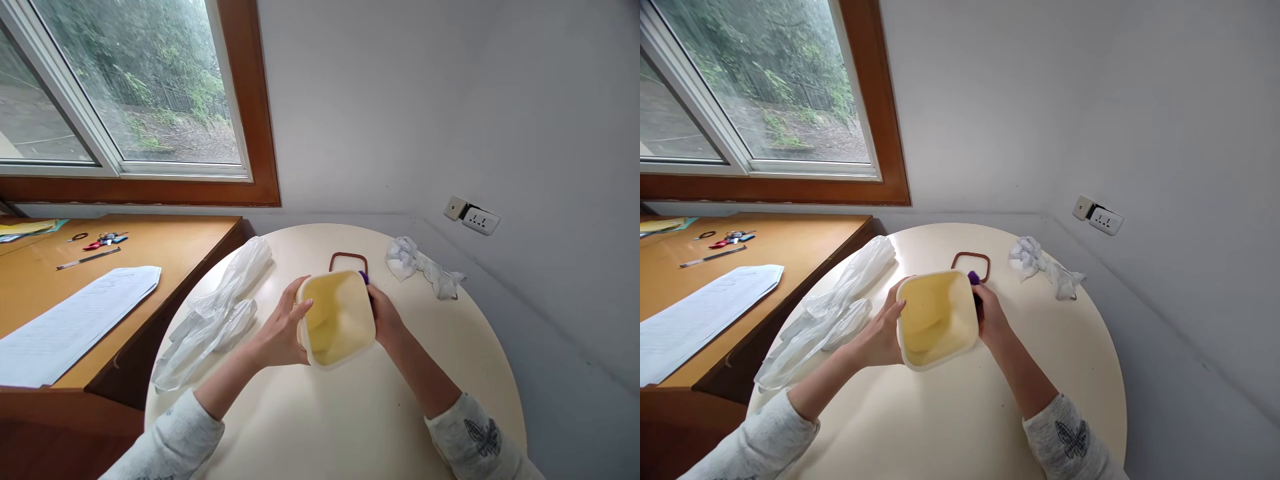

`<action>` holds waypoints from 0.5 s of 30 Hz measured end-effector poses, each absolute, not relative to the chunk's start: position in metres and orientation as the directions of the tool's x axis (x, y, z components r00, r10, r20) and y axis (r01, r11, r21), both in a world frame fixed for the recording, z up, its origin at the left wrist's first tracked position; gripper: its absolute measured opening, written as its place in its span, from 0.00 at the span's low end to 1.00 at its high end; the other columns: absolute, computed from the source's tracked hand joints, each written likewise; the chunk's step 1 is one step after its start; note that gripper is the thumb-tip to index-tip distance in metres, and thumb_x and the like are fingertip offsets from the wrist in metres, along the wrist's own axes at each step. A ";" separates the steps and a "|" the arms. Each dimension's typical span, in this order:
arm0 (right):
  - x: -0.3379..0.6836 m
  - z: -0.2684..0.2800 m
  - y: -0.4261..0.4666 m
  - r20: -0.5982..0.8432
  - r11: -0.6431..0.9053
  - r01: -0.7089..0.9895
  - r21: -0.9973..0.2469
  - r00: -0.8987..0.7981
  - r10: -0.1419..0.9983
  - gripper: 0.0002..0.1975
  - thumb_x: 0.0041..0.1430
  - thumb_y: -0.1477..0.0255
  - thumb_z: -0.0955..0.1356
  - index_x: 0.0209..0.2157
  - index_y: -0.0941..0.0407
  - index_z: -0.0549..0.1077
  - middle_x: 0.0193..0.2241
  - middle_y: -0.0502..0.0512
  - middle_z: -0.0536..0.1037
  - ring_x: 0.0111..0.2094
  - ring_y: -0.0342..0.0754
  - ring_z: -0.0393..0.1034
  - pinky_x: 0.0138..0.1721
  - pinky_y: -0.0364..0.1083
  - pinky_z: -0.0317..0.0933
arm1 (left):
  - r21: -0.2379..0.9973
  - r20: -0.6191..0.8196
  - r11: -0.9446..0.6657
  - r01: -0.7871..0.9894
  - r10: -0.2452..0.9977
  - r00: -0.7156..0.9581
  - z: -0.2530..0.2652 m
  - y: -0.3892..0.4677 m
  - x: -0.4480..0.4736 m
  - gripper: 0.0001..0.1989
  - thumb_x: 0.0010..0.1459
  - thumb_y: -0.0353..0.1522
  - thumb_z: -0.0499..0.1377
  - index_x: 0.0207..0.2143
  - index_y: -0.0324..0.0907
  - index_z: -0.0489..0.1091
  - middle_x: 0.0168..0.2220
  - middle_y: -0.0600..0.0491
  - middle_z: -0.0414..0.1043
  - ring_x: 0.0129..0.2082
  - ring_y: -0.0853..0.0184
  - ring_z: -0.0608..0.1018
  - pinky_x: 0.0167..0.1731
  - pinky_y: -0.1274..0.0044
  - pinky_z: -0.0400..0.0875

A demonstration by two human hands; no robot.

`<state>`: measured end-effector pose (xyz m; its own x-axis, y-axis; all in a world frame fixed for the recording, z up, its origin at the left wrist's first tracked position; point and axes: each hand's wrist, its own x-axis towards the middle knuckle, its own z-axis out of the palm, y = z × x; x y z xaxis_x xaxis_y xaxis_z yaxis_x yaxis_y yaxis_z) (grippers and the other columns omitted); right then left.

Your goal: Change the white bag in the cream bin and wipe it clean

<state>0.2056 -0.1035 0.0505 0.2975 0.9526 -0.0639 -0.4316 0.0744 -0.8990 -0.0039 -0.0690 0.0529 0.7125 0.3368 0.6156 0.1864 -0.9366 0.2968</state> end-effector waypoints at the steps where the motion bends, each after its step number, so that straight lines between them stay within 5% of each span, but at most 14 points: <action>1: 0.208 0.055 -0.106 -0.100 0.078 -0.481 -0.873 0.334 0.937 0.06 0.48 0.69 0.67 0.24 0.57 0.68 0.19 0.49 0.70 0.22 0.44 0.65 0.25 0.43 0.61 | 0.308 0.639 -0.935 0.177 0.341 0.690 0.050 -0.068 -0.005 0.63 0.34 0.37 0.70 0.58 0.65 0.23 0.62 0.47 0.30 0.61 0.44 0.48 0.50 0.58 0.61; 6: 0.210 0.095 -0.125 0.116 0.352 -0.434 -0.829 0.482 0.868 0.06 0.48 0.70 0.68 0.28 0.55 0.67 0.22 0.45 0.66 0.24 0.39 0.62 0.23 0.38 0.57 | 0.327 0.720 -0.933 0.151 0.349 0.600 0.038 -0.062 -0.004 0.64 0.33 0.37 0.69 0.60 0.61 0.23 0.60 0.45 0.34 0.57 0.43 0.54 0.46 0.55 0.65; 15: 0.179 0.109 -0.129 -0.032 0.048 -0.439 -0.897 0.173 0.984 0.10 0.48 0.68 0.69 0.32 0.58 0.69 0.29 0.51 0.71 0.32 0.43 0.66 0.33 0.43 0.63 | 0.323 0.767 -0.930 0.174 0.365 0.528 0.033 -0.059 0.008 0.65 0.32 0.40 0.70 0.62 0.56 0.26 0.59 0.42 0.39 0.57 0.44 0.53 0.48 0.52 0.61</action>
<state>0.1793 -0.1289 0.1085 0.1733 0.9844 -0.0319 -0.4393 0.0482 -0.8971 0.0077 -0.0593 0.0334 0.5283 0.3651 0.7666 0.1741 -0.9302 0.3230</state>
